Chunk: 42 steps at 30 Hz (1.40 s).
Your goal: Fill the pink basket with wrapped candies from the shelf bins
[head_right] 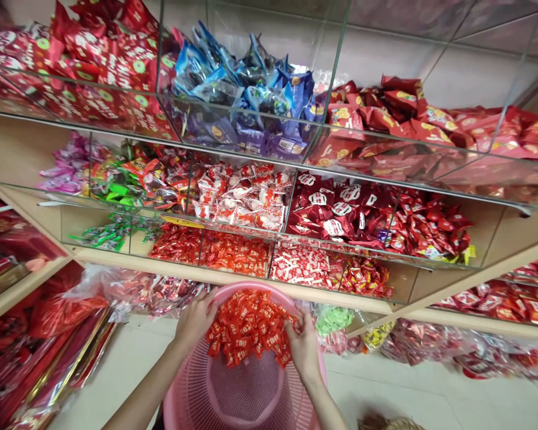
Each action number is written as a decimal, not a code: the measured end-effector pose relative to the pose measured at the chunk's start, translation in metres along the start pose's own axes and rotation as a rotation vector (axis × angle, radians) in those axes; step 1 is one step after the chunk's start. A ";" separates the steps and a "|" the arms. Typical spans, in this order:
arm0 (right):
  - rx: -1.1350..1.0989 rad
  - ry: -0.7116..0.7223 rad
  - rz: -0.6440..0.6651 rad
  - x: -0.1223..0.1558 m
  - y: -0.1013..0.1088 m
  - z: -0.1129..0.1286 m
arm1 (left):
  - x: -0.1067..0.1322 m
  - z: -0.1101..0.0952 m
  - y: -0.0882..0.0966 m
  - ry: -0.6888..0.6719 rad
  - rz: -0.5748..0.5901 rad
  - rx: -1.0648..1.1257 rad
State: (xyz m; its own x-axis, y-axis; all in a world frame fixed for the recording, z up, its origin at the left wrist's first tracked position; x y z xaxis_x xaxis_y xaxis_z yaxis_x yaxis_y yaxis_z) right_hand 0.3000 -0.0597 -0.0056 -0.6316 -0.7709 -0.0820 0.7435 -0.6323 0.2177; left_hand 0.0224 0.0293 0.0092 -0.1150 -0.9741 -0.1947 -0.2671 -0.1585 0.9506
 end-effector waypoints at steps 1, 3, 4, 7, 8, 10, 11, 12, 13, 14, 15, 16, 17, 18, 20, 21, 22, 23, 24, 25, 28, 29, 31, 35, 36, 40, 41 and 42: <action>0.088 0.091 0.015 -0.006 -0.002 0.003 | 0.000 0.000 0.000 0.002 0.002 0.000; 0.204 0.184 0.082 -0.017 -0.010 0.004 | 0.000 0.000 0.000 0.004 0.008 0.004; 0.238 0.207 0.114 -0.020 -0.014 0.004 | 0.000 0.000 0.000 0.005 0.009 0.008; 0.260 0.227 0.169 -0.026 -0.024 0.002 | 0.000 0.000 0.000 0.008 0.007 0.025; 0.237 0.220 0.171 -0.027 -0.026 0.002 | 0.000 0.001 0.000 0.010 0.006 0.030; 0.178 0.202 0.152 -0.026 -0.029 0.006 | 0.000 0.001 -0.001 0.012 0.008 0.038; 0.147 0.195 0.130 -0.024 -0.029 0.011 | 0.000 0.001 -0.002 0.012 0.008 0.041; 0.119 0.190 0.104 -0.023 -0.030 0.016 | 0.001 0.002 -0.002 0.013 0.007 0.043; 0.099 0.190 0.081 -0.021 -0.032 0.024 | 0.001 0.002 -0.003 0.013 0.007 0.044; 0.086 0.193 0.064 -0.019 -0.036 0.032 | 0.001 0.002 -0.004 0.014 0.006 0.046; 0.081 0.197 0.072 -0.017 -0.041 0.041 | 0.001 0.002 -0.004 0.014 0.004 0.048; 0.089 0.212 0.106 -0.015 -0.050 0.052 | 0.001 0.003 -0.004 0.015 0.001 0.049; 0.105 0.245 0.157 -0.014 -0.061 0.063 | 0.001 0.003 -0.004 0.015 -0.003 0.048; 0.127 0.298 0.218 -0.013 -0.074 0.074 | 0.001 0.003 -0.004 0.013 -0.006 0.047; 0.199 0.418 0.297 -0.017 -0.103 0.094 | 0.001 0.002 -0.004 0.014 -0.005 0.045; 0.269 0.467 0.312 -0.021 -0.118 0.102 | 0.001 0.002 -0.004 0.014 -0.004 0.046; 0.366 0.500 0.322 -0.028 -0.133 0.107 | 0.001 0.002 -0.004 0.012 -0.001 0.049; 0.455 0.510 0.335 -0.035 -0.148 0.110 | 0.001 0.002 -0.004 0.011 0.000 0.050; 0.530 0.492 0.344 -0.043 -0.161 0.110 | 0.001 0.002 -0.004 0.011 -0.001 0.049; 0.594 0.455 0.369 -0.052 -0.174 0.109 | 0.002 0.002 -0.003 0.012 -0.005 0.046; 0.728 0.292 0.508 -0.071 -0.205 0.098 | 0.002 0.002 -0.003 0.017 -0.007 0.037; 0.751 0.229 0.561 -0.074 -0.212 0.094 | 0.002 0.002 -0.003 0.019 -0.004 0.039; 0.772 0.134 0.631 -0.079 -0.222 0.087 | 0.002 0.003 -0.003 0.024 0.007 0.048; 0.800 0.153 0.594 -0.084 -0.227 0.083 | 0.001 0.003 -0.003 0.032 0.022 0.043; 0.811 0.178 0.585 -0.085 -0.227 0.083 | 0.001 0.003 -0.003 0.033 0.027 0.039; 0.827 0.216 0.575 -0.086 -0.227 0.081 | 0.001 0.003 -0.004 0.035 0.033 0.047; 0.822 0.214 0.565 -0.086 -0.227 0.080 | 0.001 0.003 -0.004 0.035 0.031 0.051; 0.815 0.209 0.556 -0.086 -0.226 0.080 | 0.001 0.003 -0.004 0.037 0.029 0.053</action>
State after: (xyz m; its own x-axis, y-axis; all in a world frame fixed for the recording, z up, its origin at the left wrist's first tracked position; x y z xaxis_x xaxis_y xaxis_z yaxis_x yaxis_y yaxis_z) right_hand 0.1687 0.1561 0.0298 -0.1312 -0.9880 0.0815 0.4943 0.0061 0.8693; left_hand 0.0202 0.0290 0.0048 -0.0887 -0.9836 -0.1573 -0.3142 -0.1222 0.9414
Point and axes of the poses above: each hand's wrist, its own x-axis away from the middle knuckle, its own y-axis out of the back of the hand, z = x × y, the point moved 5 cm from there along -x, towards the middle knuckle, and after that the axes turned 9 degrees about -z, right-handed, at the moved point
